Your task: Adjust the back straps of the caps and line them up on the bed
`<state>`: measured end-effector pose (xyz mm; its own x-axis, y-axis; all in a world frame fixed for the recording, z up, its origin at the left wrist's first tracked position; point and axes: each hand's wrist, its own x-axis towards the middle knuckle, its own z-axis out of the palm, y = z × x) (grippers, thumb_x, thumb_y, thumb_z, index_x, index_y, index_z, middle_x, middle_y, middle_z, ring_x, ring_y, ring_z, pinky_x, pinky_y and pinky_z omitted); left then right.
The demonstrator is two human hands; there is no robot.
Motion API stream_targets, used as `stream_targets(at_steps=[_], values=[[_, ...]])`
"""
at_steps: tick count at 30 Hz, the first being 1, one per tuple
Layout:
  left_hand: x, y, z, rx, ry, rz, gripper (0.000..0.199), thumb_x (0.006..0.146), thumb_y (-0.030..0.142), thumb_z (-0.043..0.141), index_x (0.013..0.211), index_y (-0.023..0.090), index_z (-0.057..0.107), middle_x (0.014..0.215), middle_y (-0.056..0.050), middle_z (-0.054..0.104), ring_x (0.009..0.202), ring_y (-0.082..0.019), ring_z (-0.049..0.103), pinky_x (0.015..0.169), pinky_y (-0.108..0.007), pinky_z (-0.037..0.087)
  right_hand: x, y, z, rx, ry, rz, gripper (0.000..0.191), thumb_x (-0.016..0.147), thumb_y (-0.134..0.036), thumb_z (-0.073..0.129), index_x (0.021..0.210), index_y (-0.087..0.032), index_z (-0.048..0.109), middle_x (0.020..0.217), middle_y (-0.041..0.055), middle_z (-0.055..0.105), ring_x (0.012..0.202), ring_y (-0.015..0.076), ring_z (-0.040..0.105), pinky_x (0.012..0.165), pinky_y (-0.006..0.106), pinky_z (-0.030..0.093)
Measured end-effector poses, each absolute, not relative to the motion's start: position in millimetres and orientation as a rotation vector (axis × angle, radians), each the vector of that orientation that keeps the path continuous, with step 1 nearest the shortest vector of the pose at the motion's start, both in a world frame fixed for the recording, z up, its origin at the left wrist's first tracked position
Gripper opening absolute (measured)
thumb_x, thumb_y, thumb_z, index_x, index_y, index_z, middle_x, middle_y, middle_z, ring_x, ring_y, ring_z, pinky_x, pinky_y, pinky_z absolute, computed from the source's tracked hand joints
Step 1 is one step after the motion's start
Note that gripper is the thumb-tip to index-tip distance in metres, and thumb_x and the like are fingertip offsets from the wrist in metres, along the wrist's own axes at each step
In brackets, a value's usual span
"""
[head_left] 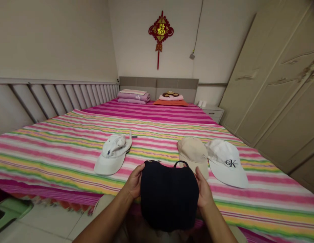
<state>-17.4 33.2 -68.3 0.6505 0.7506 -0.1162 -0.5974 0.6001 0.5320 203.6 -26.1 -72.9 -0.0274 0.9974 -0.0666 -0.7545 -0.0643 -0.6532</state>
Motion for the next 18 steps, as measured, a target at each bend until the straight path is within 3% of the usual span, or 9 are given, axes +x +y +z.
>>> stream_targets(at_steps=[2, 7, 13, 18], values=[[-19.0, 31.2, -64.7, 0.548, 0.320, 0.838, 0.017, 0.069, 0.018, 0.056, 0.081, 0.014, 0.067, 0.069, -0.003, 0.069, 0.072, -0.018, 0.064, 0.079, -0.029, 0.043, 209.4, -28.4, -69.5, -0.603, -0.472, 1.594, 0.032, 0.072, -0.041, 0.061, 0.092, -0.015, 0.064, 0.083, 0.0051, 0.068, 0.079, 0.0174, 0.062, 0.075, 0.030, 0.047], [-18.5, 25.5, -52.9, 0.749, 0.320, 0.824, 0.014, 0.064, 0.013, 0.063, 0.078, 0.010, 0.065, 0.068, -0.004, 0.066, 0.060, -0.012, 0.060, 0.060, -0.020, 0.042, 216.6, -41.0, -54.1, -0.637, -0.589, 1.588, 0.015, 0.060, -0.013, 0.071, 0.074, -0.014, 0.065, 0.060, -0.0017, 0.063, 0.051, 0.0076, 0.056, 0.051, 0.015, 0.043], [-16.6, 21.3, -31.8, 0.963, 0.436, 0.746, 0.009, 0.063, 0.014, 0.065, 0.071, 0.010, 0.062, 0.063, -0.004, 0.062, 0.054, -0.010, 0.055, 0.053, -0.020, 0.039, 211.5, -56.6, -38.6, -0.595, -0.758, 1.590, 0.015, 0.060, -0.016, 0.070, 0.070, -0.017, 0.060, 0.063, -0.0007, 0.057, 0.051, 0.0091, 0.050, 0.048, 0.018, 0.040], [-11.0, 14.9, -5.4, 1.107, 0.475, 0.752, 0.014, 0.058, 0.008, 0.063, 0.072, 0.011, 0.064, 0.062, -0.002, 0.061, 0.053, -0.008, 0.052, 0.052, -0.017, 0.037, 209.1, -64.8, -28.5, -0.599, -0.777, 1.588, 0.014, 0.061, -0.021, 0.071, 0.067, -0.017, 0.059, 0.052, -0.0022, 0.052, 0.046, 0.0074, 0.044, 0.045, 0.018, 0.035]])
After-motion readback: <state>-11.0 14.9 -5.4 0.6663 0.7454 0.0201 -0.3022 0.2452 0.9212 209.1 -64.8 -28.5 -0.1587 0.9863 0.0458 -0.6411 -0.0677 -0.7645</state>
